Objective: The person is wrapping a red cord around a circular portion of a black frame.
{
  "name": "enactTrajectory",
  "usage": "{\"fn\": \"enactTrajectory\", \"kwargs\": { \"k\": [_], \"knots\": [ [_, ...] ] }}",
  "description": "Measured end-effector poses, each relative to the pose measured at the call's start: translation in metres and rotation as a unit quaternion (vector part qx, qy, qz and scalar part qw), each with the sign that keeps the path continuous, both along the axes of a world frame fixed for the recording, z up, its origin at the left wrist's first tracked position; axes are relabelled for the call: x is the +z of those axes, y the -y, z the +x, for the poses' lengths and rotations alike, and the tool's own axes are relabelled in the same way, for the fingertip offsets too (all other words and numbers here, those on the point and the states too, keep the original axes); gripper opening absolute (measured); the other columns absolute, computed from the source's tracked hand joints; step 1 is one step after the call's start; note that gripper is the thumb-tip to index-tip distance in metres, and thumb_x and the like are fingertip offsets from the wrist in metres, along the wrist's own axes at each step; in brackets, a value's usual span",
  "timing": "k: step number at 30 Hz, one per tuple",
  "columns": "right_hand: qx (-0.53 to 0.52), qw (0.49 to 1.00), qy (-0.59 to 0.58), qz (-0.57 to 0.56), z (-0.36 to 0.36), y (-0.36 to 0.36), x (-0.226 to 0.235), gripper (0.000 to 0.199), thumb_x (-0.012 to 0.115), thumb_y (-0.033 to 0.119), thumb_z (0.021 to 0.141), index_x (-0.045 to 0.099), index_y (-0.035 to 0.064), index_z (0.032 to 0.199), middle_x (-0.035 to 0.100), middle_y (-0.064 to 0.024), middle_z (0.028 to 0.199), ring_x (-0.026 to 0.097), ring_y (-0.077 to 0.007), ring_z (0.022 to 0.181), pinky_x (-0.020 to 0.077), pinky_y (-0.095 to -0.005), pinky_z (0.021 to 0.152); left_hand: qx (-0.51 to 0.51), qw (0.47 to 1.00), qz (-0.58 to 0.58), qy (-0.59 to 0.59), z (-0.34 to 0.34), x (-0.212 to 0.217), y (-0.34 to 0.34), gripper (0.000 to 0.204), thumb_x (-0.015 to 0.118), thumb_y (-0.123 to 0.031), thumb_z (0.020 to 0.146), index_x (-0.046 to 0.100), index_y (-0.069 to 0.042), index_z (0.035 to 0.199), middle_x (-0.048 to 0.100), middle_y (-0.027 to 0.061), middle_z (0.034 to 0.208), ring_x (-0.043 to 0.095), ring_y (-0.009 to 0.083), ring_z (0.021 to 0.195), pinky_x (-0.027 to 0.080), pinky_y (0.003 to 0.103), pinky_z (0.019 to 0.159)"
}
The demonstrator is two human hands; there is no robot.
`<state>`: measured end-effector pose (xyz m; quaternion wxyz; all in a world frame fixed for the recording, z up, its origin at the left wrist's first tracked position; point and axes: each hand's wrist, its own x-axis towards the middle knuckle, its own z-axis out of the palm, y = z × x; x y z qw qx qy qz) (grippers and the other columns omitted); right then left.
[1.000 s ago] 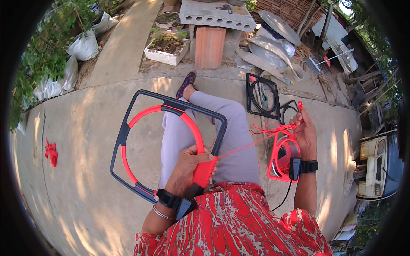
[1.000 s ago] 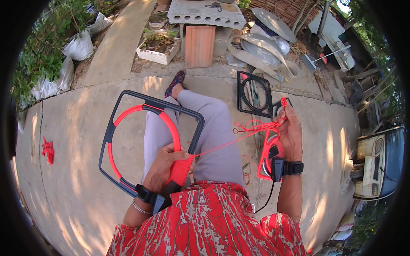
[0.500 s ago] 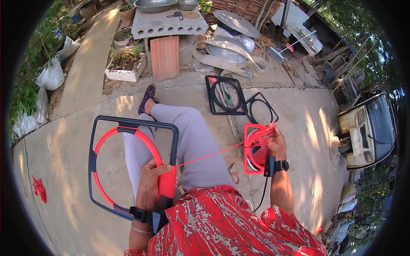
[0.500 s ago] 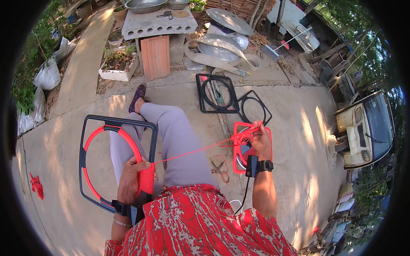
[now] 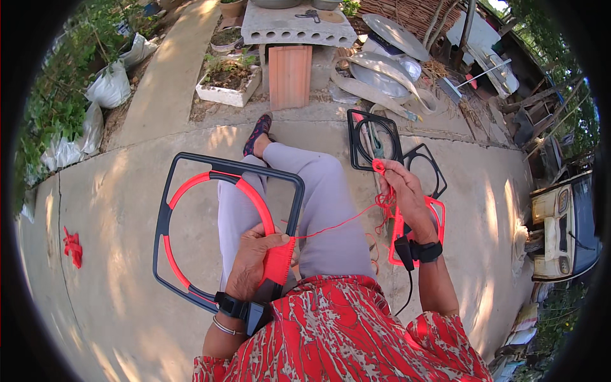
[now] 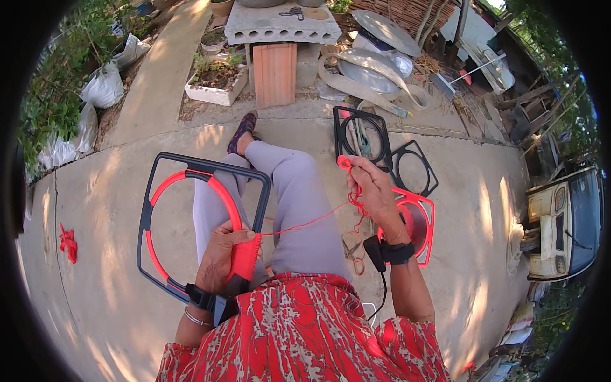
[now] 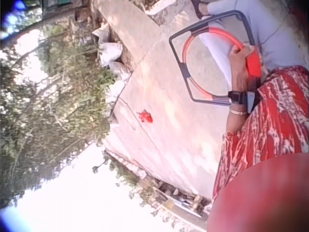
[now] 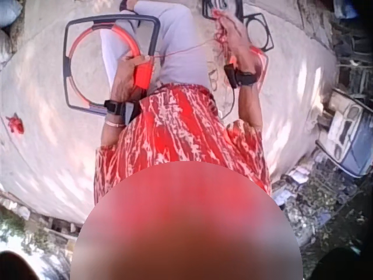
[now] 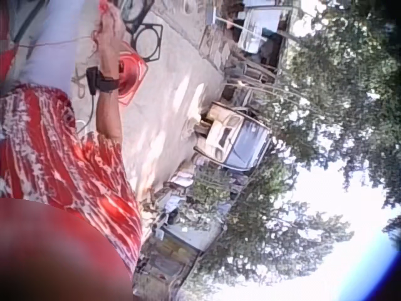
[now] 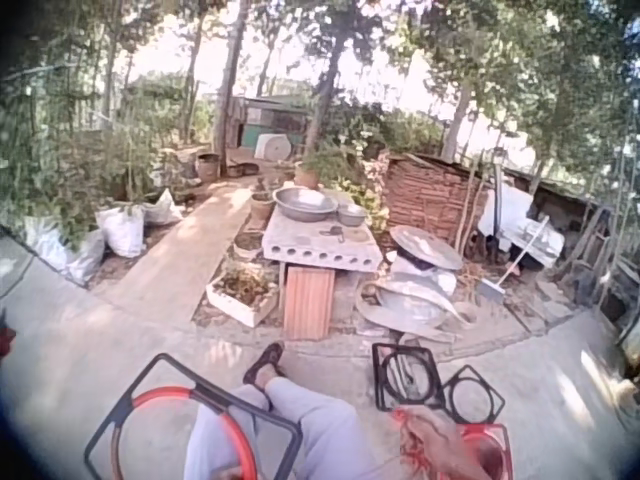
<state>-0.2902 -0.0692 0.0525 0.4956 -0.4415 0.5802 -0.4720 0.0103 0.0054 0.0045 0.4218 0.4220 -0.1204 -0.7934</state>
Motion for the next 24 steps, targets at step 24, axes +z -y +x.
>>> {"fn": "enactTrajectory", "kwargs": {
  "k": [24],
  "knots": [
    [0.461,0.698,-0.409,-0.365,0.131,0.021,-0.032,0.012,0.064,0.017,0.081,0.055,0.0103,0.077,0.052,-0.0048,0.069,0.054,-0.0222,0.077,0.0309,-0.0454,0.102,-0.021,0.999,0.027,0.011,-0.002,-0.005,0.000,0.037,0.065,0.006,0.078,0.055,0.001,0.113,0.065,0.0133,0.085,0.065,0.0219,0.061,0.057,0.034,0.052]
  ]
}}
